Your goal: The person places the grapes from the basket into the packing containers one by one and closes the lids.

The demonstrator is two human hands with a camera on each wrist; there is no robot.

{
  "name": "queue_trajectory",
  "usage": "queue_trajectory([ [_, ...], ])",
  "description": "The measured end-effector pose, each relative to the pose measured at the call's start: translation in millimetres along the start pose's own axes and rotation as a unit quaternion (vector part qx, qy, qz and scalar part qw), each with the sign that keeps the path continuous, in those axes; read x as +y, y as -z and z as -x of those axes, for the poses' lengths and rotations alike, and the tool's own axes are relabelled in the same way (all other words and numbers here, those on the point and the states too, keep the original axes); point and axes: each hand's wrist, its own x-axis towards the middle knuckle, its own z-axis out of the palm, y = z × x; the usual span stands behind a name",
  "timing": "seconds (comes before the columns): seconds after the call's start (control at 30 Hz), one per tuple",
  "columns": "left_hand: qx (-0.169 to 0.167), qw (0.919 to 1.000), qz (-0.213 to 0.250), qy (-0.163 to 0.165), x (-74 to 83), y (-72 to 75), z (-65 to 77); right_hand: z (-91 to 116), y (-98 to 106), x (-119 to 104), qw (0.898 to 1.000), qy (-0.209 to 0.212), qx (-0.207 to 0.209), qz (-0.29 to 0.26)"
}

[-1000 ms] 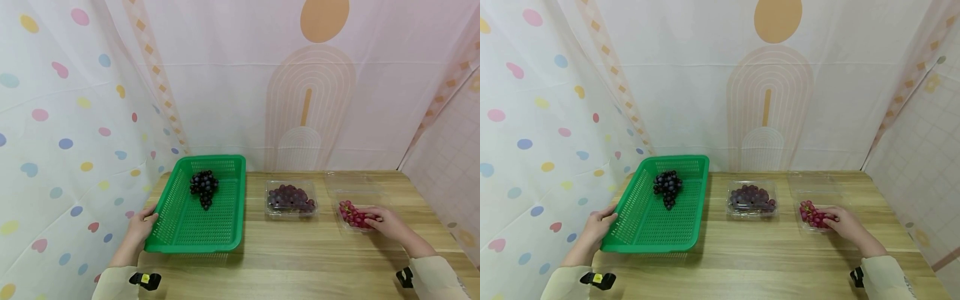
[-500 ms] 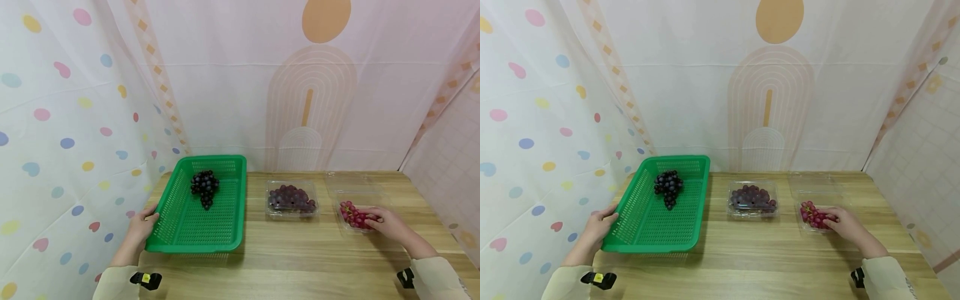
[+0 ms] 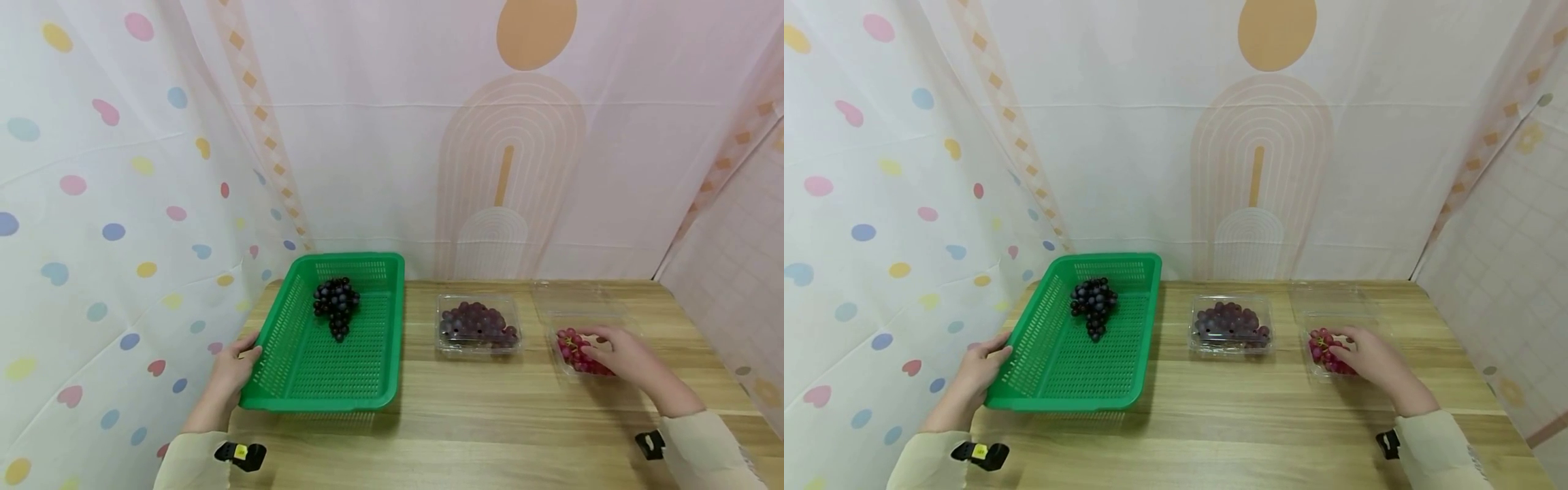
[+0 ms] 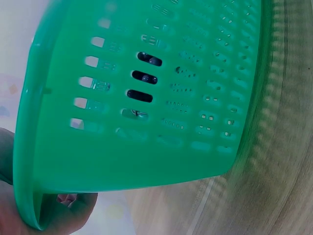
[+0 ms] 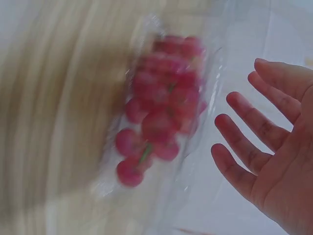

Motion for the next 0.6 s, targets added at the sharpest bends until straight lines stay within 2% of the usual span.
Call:
queue_trajectory([
  [0.2,-0.005,1.0,0.001,-0.003,-0.1,-0.3,-1.6,-8,-3,-18,0.999,0.03,0.031,0.002],
  [0.37,-0.003,1.0,0.001,-0.005,-0.1,-1.4,-3.2,-14,-5,-24,0.997,0.048,0.058,-0.025],
  [0.5,-0.005,1.0,0.002,-0.006,-0.2,-2.2,-4.9,-13,-3,-15,0.994,0.023,0.098,-0.037],
  [0.6,-0.003,1.0,-0.001,-0.005,0.8,-3.5,-4.5,-10,0,1,0.989,-0.013,0.144,-0.023],
])
